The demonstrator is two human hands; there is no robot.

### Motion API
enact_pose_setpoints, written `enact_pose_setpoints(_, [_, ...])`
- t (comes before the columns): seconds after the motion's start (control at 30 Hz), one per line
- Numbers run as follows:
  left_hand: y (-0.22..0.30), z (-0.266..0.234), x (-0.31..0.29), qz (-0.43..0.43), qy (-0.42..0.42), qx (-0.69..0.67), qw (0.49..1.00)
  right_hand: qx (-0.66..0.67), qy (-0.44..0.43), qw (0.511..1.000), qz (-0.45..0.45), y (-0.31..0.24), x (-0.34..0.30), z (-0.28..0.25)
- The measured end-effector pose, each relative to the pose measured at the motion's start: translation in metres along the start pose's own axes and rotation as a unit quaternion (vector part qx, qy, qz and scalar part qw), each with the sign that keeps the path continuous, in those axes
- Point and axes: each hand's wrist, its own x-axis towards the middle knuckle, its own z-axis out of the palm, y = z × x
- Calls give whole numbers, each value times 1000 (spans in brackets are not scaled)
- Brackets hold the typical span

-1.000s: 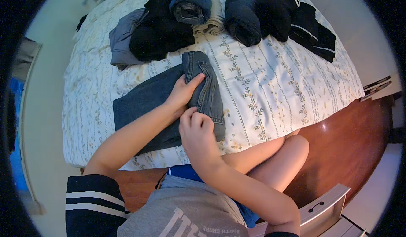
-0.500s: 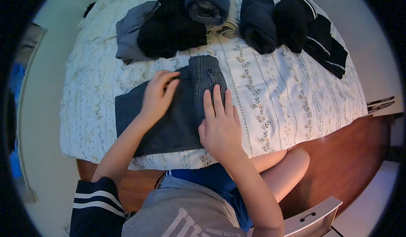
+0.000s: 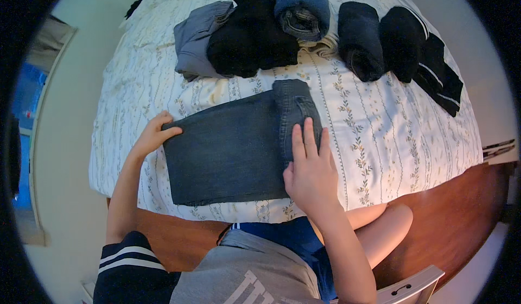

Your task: Folding several pairs of jeans and organizing them into dresser drawers.

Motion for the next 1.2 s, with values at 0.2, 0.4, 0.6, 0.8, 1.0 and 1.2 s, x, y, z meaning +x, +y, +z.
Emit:
enact_pose_setpoints(0.2, [-3, 38, -40, -269, 149, -394, 866, -116, -11, 993, -11, -14, 3, 3])
enact_pose_setpoints(0.4, [53, 45, -95, -256, 156, -407, 863, -268, -51, 962, 17, -39, 9, 16])
enact_pose_setpoints(0.6, [46, 17, -67, -258, 87, -27, 962, -284, -139, 948, 25, -53, 29, -8])
enact_pose_setpoints(0.8, [157, 68, 9, 192, 160, 5, 968, -166, -229, 953, -108, -19, 55, -45])
enact_pose_setpoints(1.0, [170, 144, 37, 231, 57, -22, 971, -63, -254, 933, -245, 38, 70, -58])
enact_pose_setpoints(1.2, [148, 120, 5, 151, 57, 53, 985, -109, -109, 840, -521, 61, 103, -32])
